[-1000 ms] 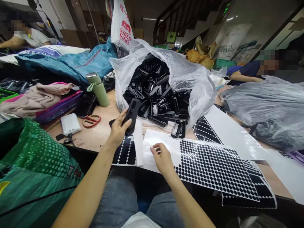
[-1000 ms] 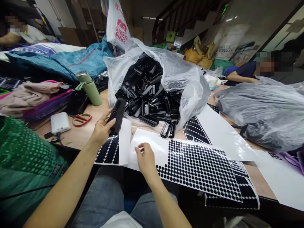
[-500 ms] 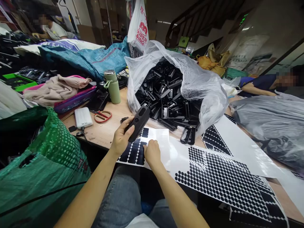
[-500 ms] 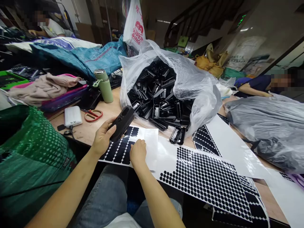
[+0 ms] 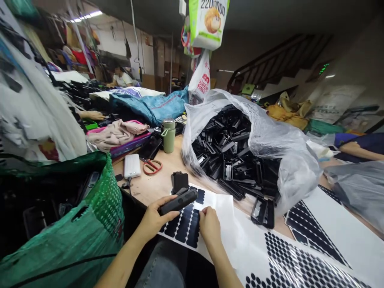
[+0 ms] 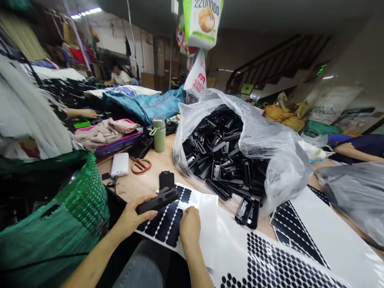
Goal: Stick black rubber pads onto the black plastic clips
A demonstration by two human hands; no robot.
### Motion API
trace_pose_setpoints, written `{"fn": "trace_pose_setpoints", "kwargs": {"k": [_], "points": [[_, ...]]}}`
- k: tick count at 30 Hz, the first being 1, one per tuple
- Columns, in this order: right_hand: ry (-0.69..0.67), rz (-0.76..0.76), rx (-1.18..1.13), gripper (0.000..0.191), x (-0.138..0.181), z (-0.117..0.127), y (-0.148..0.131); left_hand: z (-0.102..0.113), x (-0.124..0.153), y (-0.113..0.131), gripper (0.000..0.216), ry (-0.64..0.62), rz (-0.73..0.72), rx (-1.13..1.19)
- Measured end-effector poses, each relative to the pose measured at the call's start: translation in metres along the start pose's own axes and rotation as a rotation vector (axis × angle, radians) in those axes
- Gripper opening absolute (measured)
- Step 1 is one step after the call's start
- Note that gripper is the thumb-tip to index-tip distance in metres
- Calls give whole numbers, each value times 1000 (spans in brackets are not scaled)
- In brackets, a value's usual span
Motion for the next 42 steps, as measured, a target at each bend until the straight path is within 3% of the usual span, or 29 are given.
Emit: {"fn": "trace_pose_setpoints", "kwargs": {"k": [4,9,13,18,42], "points": [[-176,-75,-303,21,1,22,-6,-1,7,5,47,-57,26,-4],[-466,-245,-613,31,8,60,-29,-9,16,15,39,-239,-56,-156],[-553,-328,-655,35,16,74,-40,-16,21,15,39,-291,-64,-202],[-657,-344,-610,34,28,69,-39,-25,26,14,40,-343,-59,-192],[-634,-242,-453,30,41,87,-30,-41,36,21,39,-402,-96,-187]]}}
Point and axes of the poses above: each hand's wrist, its own x-axis away from the middle knuckle, its own z-axis out of the back of the hand, y = z × x, the point moved 6 cm from there along -x, towards the middle knuckle
